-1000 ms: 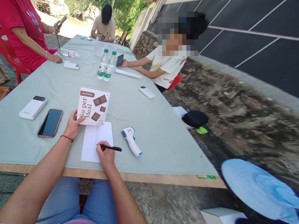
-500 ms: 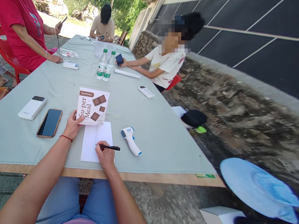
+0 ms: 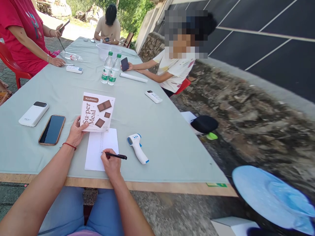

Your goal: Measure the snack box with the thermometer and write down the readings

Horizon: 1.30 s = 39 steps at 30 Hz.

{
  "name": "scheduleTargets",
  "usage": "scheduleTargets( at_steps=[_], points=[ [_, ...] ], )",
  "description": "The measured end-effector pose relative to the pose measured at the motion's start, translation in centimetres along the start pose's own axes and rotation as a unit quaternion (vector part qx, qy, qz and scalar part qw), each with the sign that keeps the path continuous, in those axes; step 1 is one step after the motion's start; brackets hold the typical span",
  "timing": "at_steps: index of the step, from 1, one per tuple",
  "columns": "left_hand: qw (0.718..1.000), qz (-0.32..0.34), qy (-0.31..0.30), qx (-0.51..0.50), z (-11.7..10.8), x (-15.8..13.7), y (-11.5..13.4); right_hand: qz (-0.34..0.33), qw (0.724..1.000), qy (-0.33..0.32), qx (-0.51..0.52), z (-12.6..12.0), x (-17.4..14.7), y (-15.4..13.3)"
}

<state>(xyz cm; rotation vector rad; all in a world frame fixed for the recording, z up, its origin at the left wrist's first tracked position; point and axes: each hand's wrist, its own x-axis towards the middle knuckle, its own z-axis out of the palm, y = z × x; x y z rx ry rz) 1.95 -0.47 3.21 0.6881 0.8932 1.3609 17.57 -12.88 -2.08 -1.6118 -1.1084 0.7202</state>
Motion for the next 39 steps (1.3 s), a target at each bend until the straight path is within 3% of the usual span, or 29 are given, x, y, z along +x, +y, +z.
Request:
scheduleTargets(
  at_steps=[8,23,39],
  points=[
    [1.0,-0.003,0.001,0.004,0.09,-0.08,0.16,-0.011,0.998,-0.056,-0.009,-0.82,0.48,-0.1],
    [1.0,-0.007,0.011,0.006,0.15,-0.13,0.35,-0.022,0.999,-0.015,0.019,-0.67,0.38,0.0],
    [1.0,0.001,0.01,0.015,0.02,-0.04,0.19,-0.025,0.999,-0.03,0.008,-0.71,0.34,0.05]
  ],
)
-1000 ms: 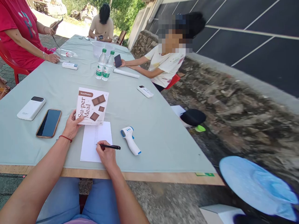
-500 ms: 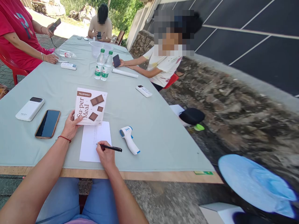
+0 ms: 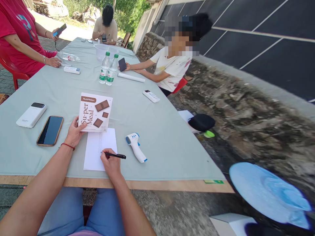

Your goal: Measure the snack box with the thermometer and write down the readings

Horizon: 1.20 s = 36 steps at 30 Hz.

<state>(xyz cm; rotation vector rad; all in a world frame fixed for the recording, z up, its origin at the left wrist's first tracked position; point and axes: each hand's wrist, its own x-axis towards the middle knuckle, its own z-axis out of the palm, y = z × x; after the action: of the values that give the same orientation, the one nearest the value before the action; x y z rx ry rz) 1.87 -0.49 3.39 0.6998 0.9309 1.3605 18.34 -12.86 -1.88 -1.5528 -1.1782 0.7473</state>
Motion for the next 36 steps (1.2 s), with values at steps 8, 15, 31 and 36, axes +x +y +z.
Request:
scheduleTargets(
  at_steps=[8,15,31,36],
  points=[
    [1.0,-0.005,0.001,0.0,0.0,0.0,0.0,0.0,1.0,0.009,0.006,0.0,0.0,-0.1],
    [1.0,-0.007,0.002,-0.004,0.0,0.1,0.0,0.02,1.0,0.018,-0.003,0.0,0.0,-0.1],
    [1.0,-0.006,0.007,-0.006,-0.1,0.1,0.0,0.041,0.998,0.042,0.032,-1.4,0.2,-1.0],
    [1.0,0.002,-0.004,-0.007,-0.3,0.1,-0.1,0.057,0.997,0.003,-0.058,-3.5,0.9,-1.0]
  ],
)
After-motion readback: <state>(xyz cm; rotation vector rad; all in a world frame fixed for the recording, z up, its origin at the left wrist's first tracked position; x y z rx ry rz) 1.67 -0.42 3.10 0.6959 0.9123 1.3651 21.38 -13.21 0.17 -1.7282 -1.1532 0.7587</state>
